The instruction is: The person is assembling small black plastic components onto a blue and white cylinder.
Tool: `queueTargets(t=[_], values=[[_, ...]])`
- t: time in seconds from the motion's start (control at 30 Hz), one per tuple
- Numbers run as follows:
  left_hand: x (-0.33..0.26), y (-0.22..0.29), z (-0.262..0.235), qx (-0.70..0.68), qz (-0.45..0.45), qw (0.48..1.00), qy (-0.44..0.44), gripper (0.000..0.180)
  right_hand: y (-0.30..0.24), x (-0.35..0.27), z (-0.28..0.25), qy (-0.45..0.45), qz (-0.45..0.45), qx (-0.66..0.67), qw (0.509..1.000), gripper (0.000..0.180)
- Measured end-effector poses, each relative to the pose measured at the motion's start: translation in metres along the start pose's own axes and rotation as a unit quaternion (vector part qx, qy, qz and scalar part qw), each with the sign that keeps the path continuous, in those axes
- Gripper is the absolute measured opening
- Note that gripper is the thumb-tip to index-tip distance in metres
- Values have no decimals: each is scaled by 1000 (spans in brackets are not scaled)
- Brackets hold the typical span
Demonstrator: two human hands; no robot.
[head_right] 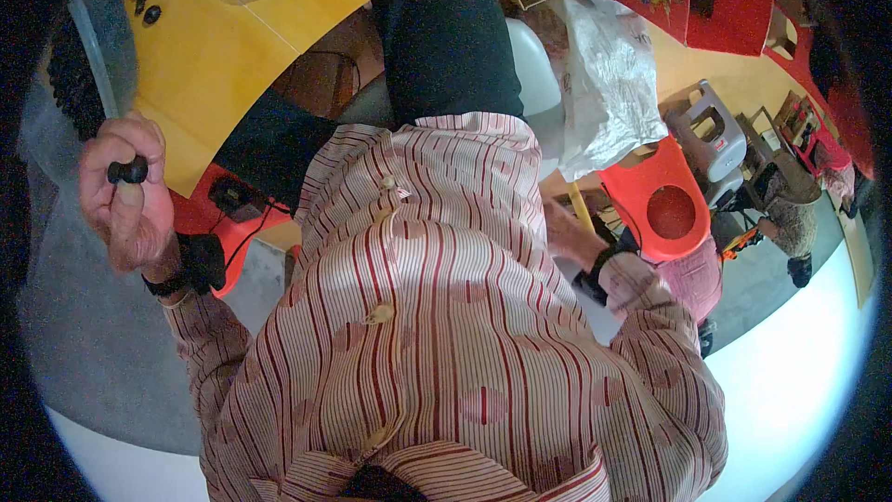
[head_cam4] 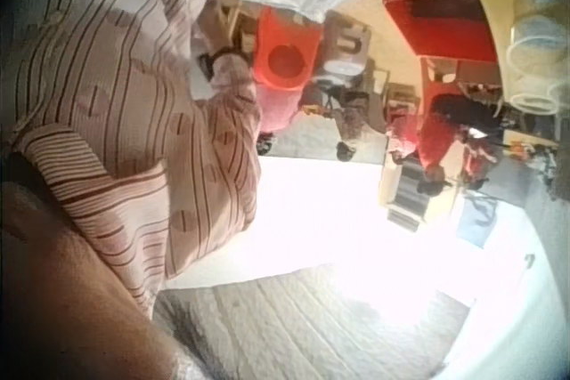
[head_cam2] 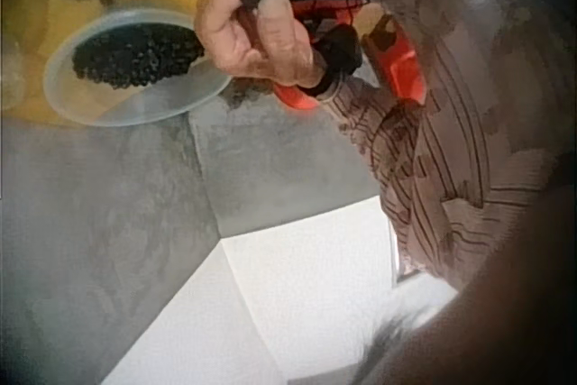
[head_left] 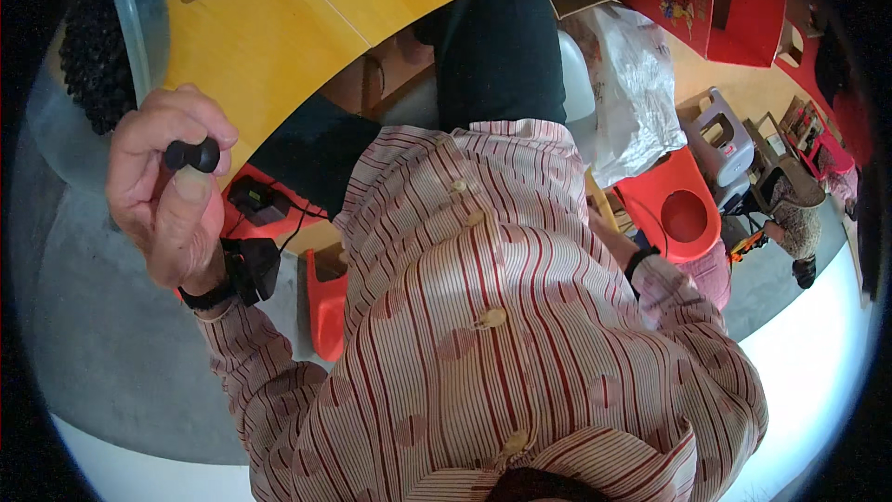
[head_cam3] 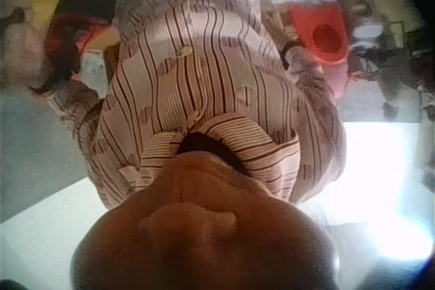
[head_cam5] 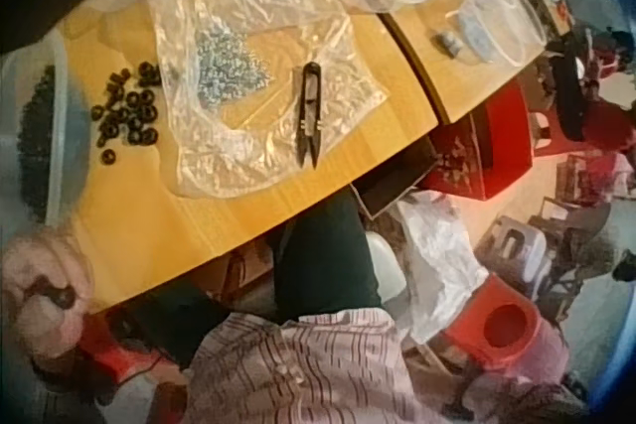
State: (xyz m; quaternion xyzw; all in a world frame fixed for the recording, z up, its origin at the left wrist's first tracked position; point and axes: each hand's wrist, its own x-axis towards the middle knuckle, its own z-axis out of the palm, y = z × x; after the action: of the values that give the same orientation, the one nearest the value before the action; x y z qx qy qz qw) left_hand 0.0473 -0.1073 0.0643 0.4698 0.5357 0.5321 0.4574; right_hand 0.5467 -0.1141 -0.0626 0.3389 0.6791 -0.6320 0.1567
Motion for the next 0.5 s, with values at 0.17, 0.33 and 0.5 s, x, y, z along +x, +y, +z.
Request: queueTargets(t=[0.17, 0.33, 0.5], values=[[12, -8, -7, -5, 9, 1000, -22, 22, -19, -60, -51, -283, 165, -47, 944, 32], [5, 5, -14, 13, 35, 999, -34, 23, -12, -107, -140, -338, 279, -89, 895, 32], [-12, 7, -1, -24, 37, 998, -35, 23, -39, -96, -186, -383, 349, -7, 855, 32]])
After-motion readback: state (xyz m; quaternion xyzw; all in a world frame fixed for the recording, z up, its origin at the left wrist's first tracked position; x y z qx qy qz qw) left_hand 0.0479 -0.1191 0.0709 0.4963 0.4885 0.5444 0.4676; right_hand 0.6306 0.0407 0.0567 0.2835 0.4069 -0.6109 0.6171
